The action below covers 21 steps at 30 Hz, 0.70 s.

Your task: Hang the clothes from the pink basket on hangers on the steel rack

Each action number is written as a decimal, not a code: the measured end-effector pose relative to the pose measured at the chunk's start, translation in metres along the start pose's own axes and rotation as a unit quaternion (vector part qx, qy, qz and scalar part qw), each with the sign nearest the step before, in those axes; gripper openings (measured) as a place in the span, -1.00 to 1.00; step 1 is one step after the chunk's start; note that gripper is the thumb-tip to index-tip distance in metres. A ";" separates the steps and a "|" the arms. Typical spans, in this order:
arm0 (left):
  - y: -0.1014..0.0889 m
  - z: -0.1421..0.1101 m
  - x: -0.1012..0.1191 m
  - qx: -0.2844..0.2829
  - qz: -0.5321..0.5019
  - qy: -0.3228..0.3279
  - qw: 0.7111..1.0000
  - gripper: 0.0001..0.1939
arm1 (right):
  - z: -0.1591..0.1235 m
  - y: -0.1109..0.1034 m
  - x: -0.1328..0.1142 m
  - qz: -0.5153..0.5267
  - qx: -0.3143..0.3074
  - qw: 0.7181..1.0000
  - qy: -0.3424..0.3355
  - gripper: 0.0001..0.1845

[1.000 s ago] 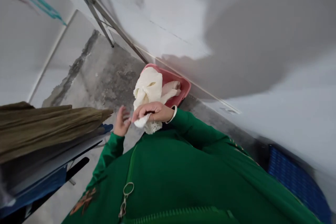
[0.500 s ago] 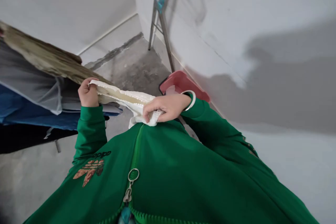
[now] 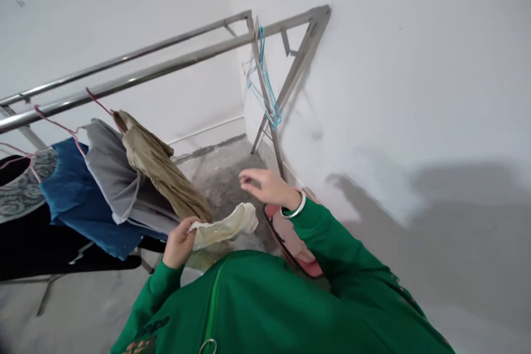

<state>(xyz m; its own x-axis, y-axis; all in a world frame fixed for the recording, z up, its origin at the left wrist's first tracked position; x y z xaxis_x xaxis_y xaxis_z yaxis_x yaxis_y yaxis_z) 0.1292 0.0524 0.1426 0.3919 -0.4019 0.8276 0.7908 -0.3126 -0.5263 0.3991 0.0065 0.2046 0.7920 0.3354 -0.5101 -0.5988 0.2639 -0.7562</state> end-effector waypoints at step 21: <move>0.007 -0.019 0.002 0.096 0.060 -0.039 0.993 -0.68 | 0.133 -0.130 0.128 -0.338 0.177 0.878 0.288 -0.71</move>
<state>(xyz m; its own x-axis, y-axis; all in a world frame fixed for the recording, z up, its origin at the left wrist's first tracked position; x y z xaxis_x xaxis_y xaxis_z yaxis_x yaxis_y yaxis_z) 0.1264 0.0332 0.1371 0.5189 -0.3553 0.7775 0.8080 -0.0931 -0.5818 0.5629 0.1353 0.2918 0.8482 -0.4930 -0.1939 0.1126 0.5255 -0.8433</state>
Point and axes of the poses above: each hand's wrist, its own z-axis towards the middle knuckle, its own y-axis out of the palm, x = y × z, the point moved 6 cm from there along z, towards the middle knuckle, and after that the axes turned 13 degrees about -z, right-handed, at the moved point
